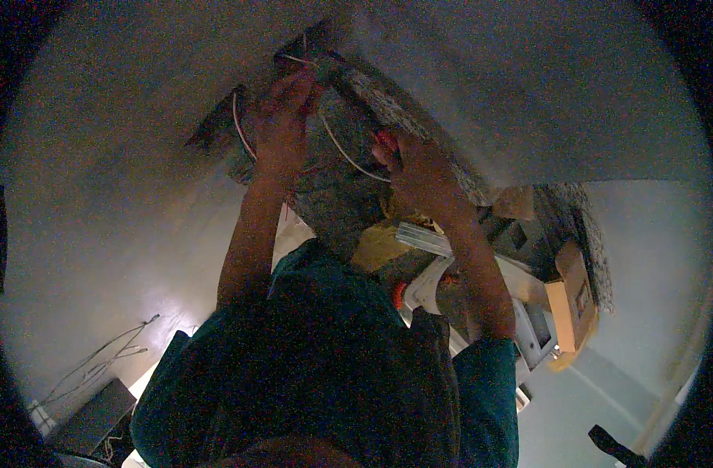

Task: The person strips insulation from electrical wires using a tool and connects the wires by twisting them together by hand within a recessed wall or ceiling opening.

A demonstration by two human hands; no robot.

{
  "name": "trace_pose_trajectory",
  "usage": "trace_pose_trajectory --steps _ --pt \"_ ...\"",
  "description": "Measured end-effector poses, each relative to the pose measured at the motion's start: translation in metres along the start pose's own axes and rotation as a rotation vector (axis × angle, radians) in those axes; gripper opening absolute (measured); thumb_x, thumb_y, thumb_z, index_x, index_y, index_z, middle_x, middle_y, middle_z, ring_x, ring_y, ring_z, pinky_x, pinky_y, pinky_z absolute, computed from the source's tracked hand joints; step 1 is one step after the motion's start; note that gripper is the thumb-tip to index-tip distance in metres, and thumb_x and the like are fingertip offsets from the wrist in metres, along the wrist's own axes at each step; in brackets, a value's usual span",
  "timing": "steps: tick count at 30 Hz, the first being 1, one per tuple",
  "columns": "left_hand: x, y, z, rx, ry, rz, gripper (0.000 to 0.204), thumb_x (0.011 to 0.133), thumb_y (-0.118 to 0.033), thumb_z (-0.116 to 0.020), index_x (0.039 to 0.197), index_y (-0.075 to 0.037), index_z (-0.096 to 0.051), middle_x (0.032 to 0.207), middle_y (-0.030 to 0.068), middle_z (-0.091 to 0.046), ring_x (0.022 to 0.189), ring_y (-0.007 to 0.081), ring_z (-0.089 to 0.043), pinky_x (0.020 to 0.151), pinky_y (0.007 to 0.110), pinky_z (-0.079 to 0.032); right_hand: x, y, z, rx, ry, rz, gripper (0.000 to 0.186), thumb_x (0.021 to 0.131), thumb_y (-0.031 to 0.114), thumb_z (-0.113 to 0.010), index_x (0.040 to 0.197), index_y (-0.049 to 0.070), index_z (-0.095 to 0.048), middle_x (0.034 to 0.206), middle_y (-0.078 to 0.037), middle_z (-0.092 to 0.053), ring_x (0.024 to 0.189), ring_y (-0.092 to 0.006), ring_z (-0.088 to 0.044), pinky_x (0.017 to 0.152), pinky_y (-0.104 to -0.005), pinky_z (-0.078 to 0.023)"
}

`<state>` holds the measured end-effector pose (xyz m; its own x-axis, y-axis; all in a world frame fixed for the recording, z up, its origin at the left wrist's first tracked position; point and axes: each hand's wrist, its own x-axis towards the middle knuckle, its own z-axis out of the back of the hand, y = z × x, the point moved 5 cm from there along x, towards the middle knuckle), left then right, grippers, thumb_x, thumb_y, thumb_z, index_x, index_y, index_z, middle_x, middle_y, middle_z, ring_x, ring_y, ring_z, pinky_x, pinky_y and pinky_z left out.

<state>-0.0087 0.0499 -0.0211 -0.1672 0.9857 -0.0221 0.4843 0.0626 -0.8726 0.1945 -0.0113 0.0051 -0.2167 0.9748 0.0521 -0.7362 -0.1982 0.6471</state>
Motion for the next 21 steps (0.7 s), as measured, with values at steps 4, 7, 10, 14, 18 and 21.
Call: trace_pose_trajectory --steps 4,7,10,14,18,21 --pt "-0.001 -0.006 -0.006 0.130 -0.045 -0.020 0.023 0.088 -0.017 -0.067 0.107 -0.004 -0.066 0.094 0.0026 -0.066 0.079 0.0093 -0.058 0.069 0.024 -0.046 -0.012 0.001 -0.021 0.029 0.035 -0.216 0.034 0.092 0.034 -0.062 0.102 0.002 -0.063 0.076 -0.010 -0.064 0.069 -0.0193 -0.061 0.065 -0.0340 -0.048" --pt "0.002 -0.001 -0.009 0.160 -0.009 0.114 0.024 0.086 -0.017 -0.069 0.105 -0.003 -0.067 0.092 0.0032 -0.066 0.080 0.0115 -0.060 0.070 0.026 -0.047 -0.013 0.020 -0.039 0.144 -0.111 -0.188 0.037 0.087 0.038 -0.067 0.098 0.003 -0.063 0.073 -0.009 -0.063 0.066 -0.0184 -0.060 0.064 -0.0351 -0.048" --pt "0.008 0.004 -0.018 -0.020 0.033 0.117 0.026 0.084 -0.018 -0.070 0.106 -0.003 -0.067 0.089 0.0031 -0.067 0.079 0.0122 -0.061 0.070 0.026 -0.048 -0.009 0.032 -0.051 0.302 -0.246 -0.152 0.031 0.086 0.031 -0.070 0.097 0.003 -0.064 0.071 -0.007 -0.062 0.064 -0.0148 -0.058 0.063 -0.0333 -0.048" --pt "0.020 0.006 -0.020 0.031 0.095 0.123 0.025 0.086 -0.019 -0.068 0.106 -0.004 -0.066 0.090 0.0031 -0.067 0.078 0.0126 -0.062 0.069 0.027 -0.049 -0.010 0.016 -0.059 0.487 -0.277 -0.192 0.023 0.086 0.022 -0.070 0.098 0.004 -0.064 0.074 -0.006 -0.065 0.068 -0.0114 -0.061 0.063 -0.0295 -0.049" --pt "0.030 0.006 -0.014 0.095 0.047 0.126 0.023 0.087 -0.021 -0.068 0.103 -0.004 -0.067 0.090 0.0038 -0.068 0.079 0.0132 -0.063 0.066 0.027 -0.049 -0.010 0.012 -0.052 0.423 -0.277 -0.177 0.021 0.086 0.019 -0.070 0.098 0.004 -0.064 0.075 -0.005 -0.067 0.068 -0.0115 -0.062 0.064 -0.0286 -0.049" --pt "0.031 0.001 -0.016 0.104 0.032 0.129 0.021 0.087 -0.021 -0.069 0.100 -0.004 -0.068 0.090 0.0040 -0.068 0.077 0.0132 -0.064 0.064 0.027 -0.050 -0.011 0.011 -0.048 0.419 -0.267 -0.198 0.038 0.086 0.038 -0.068 0.098 0.002 -0.065 0.087 -0.017 -0.068 0.080 -0.0360 -0.065 0.075 -0.0444 -0.050"
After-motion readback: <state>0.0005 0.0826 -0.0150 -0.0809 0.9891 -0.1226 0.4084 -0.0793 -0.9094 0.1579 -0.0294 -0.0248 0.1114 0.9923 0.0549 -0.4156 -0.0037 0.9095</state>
